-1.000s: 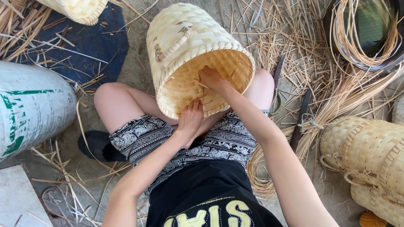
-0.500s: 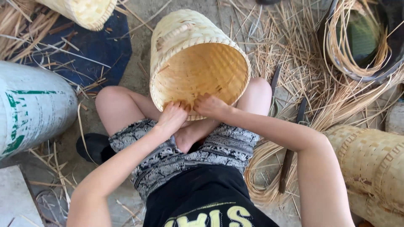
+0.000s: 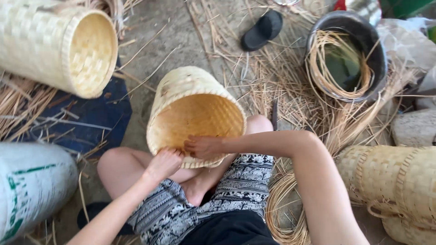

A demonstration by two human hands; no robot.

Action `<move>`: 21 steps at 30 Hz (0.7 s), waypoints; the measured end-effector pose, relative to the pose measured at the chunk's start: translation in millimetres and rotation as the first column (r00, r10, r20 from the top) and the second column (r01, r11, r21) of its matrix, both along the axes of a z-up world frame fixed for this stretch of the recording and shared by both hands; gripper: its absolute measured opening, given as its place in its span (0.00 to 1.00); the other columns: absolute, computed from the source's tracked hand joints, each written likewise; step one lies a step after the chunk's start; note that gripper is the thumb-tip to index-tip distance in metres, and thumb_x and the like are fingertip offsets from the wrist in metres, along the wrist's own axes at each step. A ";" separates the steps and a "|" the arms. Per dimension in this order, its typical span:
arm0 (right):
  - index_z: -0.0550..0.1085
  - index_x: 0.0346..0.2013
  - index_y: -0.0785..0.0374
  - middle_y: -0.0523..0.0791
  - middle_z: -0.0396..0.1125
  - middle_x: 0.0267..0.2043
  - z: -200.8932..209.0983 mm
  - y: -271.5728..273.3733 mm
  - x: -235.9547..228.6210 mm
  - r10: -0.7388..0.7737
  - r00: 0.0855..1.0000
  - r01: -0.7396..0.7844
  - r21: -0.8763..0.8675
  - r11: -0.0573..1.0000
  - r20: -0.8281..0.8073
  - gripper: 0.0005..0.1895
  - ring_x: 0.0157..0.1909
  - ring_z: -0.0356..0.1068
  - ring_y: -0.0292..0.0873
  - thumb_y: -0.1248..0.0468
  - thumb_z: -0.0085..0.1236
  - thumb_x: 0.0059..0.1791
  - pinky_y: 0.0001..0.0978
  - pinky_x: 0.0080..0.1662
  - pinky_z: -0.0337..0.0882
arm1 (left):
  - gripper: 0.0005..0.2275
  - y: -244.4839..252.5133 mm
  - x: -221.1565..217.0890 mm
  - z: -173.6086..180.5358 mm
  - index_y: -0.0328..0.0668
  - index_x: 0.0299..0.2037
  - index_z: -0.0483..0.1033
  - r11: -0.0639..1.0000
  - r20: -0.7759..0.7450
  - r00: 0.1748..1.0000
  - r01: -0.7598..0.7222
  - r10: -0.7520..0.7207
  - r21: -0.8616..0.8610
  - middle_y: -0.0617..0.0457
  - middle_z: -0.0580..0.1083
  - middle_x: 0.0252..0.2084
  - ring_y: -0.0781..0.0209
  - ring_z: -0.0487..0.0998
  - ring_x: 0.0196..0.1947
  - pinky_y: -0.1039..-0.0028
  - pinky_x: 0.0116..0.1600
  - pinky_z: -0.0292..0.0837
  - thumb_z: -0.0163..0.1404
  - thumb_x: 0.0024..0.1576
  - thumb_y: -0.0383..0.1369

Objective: Weaving and assembling a bamboo or wooden basket on the floor.

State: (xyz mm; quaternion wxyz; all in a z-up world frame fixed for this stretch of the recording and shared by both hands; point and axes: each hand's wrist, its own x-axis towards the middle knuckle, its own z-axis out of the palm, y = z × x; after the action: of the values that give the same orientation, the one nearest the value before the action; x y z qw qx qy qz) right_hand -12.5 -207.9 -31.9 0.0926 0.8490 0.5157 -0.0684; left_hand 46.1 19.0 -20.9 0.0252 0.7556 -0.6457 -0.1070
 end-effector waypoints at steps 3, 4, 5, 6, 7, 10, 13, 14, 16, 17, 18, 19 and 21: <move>0.81 0.38 0.59 0.50 0.67 0.57 10.5 -2.9 3.3 -0.019 1.000 0.022 0.276 0.961 -0.014 0.15 0.66 0.61 0.51 0.54 0.55 0.45 0.55 0.67 0.57 | 0.06 3.3 1.4 -0.5 0.39 0.31 0.79 1.000 -0.023 1.000 -0.009 0.008 -0.024 0.49 0.79 0.32 0.56 0.80 0.37 0.65 0.43 0.74 0.51 0.47 0.29; 0.80 0.39 0.58 0.49 0.66 0.57 15.6 -3.5 2.2 -0.030 0.996 0.003 0.321 0.947 0.079 0.16 0.69 0.60 0.51 0.53 0.54 0.43 0.56 0.69 0.55 | 0.06 0.9 2.3 -2.6 0.39 0.32 0.79 1.000 -0.025 1.000 -0.008 0.008 -0.008 0.49 0.79 0.32 0.56 0.80 0.38 0.65 0.44 0.74 0.51 0.47 0.29; 0.80 0.40 0.56 0.48 0.65 0.58 19.7 1.5 -4.0 -0.043 0.986 -0.020 0.371 0.928 0.161 0.18 0.72 0.59 0.51 0.53 0.54 0.42 0.57 0.71 0.53 | 0.07 4.2 -2.4 -4.2 0.39 0.33 0.79 1.000 -0.036 0.999 -0.010 0.010 0.018 0.49 0.79 0.33 0.56 0.80 0.38 0.66 0.44 0.74 0.51 0.48 0.30; 0.80 0.40 0.56 0.48 0.65 0.58 20.6 0.6 -9.9 -0.046 0.987 -0.016 0.373 0.928 0.156 0.18 0.72 0.59 0.51 0.53 0.54 0.42 0.57 0.71 0.53 | 0.07 6.5 -2.0 -6.4 0.39 0.33 0.79 1.000 -0.041 0.999 -0.007 0.008 0.020 0.49 0.79 0.33 0.56 0.80 0.38 0.66 0.44 0.74 0.51 0.48 0.30; 0.79 0.39 0.58 0.50 0.65 0.59 21.4 -1.6 -13.0 -0.024 0.994 -0.018 0.371 0.928 0.109 0.15 0.71 0.59 0.51 0.52 0.55 0.46 0.60 0.71 0.54 | 0.07 8.3 -1.6 -8.4 0.39 0.34 0.79 0.999 -0.032 0.999 -0.015 0.016 0.030 0.50 0.79 0.35 0.56 0.80 0.39 0.66 0.44 0.74 0.51 0.49 0.30; 0.78 0.40 0.58 0.50 0.64 0.59 31.8 1.0 -27.4 -0.045 0.998 0.024 0.399 0.916 0.045 0.12 0.70 0.59 0.51 0.55 0.57 0.49 0.65 0.72 0.55 | 0.09 17.0 -5.3 -4.8 0.40 0.37 0.79 0.999 -0.043 0.998 -0.053 0.053 0.000 0.50 0.78 0.38 0.57 0.78 0.42 0.66 0.44 0.73 0.52 0.48 0.31; 0.78 0.43 0.58 0.49 0.65 0.59 97.0 11.6 -39.7 -0.181 0.978 0.207 0.555 0.806 -0.103 0.12 0.66 0.62 0.51 0.59 0.60 0.46 0.61 0.68 0.60 | 0.11 12.4 -19.8 -5.5 0.43 0.37 0.79 0.983 -0.104 0.990 -0.112 0.097 -0.147 0.51 0.77 0.41 0.55 0.77 0.46 0.64 0.46 0.72 0.52 0.45 0.33; 0.78 0.43 0.59 0.51 0.67 0.58 126.1 18.1 -44.2 -0.258 0.934 0.356 0.646 0.675 -0.246 0.14 0.62 0.66 0.52 0.60 0.60 0.44 0.55 0.63 0.65 | 0.10 12.3 -28.0 -7.8 0.46 0.35 0.79 0.959 -0.141 0.985 -0.135 0.102 -0.249 0.52 0.77 0.43 0.53 0.76 0.48 0.62 0.48 0.71 0.52 0.44 0.35; 0.78 0.45 0.60 0.50 0.70 0.49 127.9 -1.8 -36.1 -0.290 0.851 0.517 0.598 0.612 -0.439 0.14 0.53 0.70 0.53 0.61 0.60 0.46 0.50 0.56 0.69 | 0.11 -3.9 -54.6 -14.8 0.42 0.40 0.77 0.969 -0.120 0.978 -0.188 0.170 -0.158 0.49 0.76 0.44 0.52 0.76 0.48 0.64 0.50 0.71 0.51 0.48 0.34; 0.79 0.48 0.61 0.49 0.73 0.41 128.1 -14.1 -30.1 -0.337 0.739 0.657 0.515 0.550 -0.583 0.14 0.45 0.74 0.53 0.62 0.60 0.48 0.44 0.49 0.73 | 0.13 -15.3 -65.0 -18.3 0.37 0.44 0.75 0.973 -0.069 0.976 -0.211 0.205 -0.092 0.47 0.76 0.45 0.52 0.76 0.49 0.65 0.51 0.71 0.50 0.51 0.33; 0.79 0.48 0.61 0.49 0.73 0.41 117.4 -23.7 -31.7 -0.316 0.729 0.662 0.508 0.551 -0.607 0.14 0.45 0.74 0.53 0.62 0.60 0.48 0.44 0.49 0.73 | 0.13 -18.1 -82.7 -27.5 0.37 0.44 0.75 0.971 -0.090 0.971 -0.227 0.221 -0.070 0.47 0.76 0.45 0.52 0.76 0.49 0.65 0.51 0.71 0.50 0.51 0.33; 0.78 0.44 0.62 0.50 0.73 0.39 107.1 -39.1 -28.2 -0.545 0.646 0.758 0.367 0.539 -0.535 0.11 0.42 0.74 0.54 0.60 0.59 0.51 0.44 0.46 0.73 | 0.14 -28.9 -93.5 -39.0 0.34 0.46 0.73 0.953 -0.048 0.956 -0.292 0.289 -0.074 0.44 0.76 0.48 0.50 0.76 0.50 0.65 0.51 0.71 0.50 0.51 0.31; 0.77 0.40 0.63 0.50 0.74 0.37 72.7 -59.9 -30.6 -0.730 0.545 0.837 0.228 0.497 -0.412 0.11 0.39 0.75 0.54 0.58 0.57 0.53 0.44 0.42 0.74 | 0.15 -47.0 -107.4 -42.8 0.31 0.49 0.71 0.926 -0.009 0.930 -0.368 0.368 -0.080 0.40 0.75 0.50 0.49 0.75 0.51 0.64 0.51 0.71 0.49 0.52 0.30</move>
State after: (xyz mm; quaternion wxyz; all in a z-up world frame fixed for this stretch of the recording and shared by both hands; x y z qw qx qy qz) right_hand -43.1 -267.8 40.8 -0.1932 0.9721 0.0780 -0.1074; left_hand -61.4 -28.0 -63.7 0.0731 0.8620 -0.4964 -0.0723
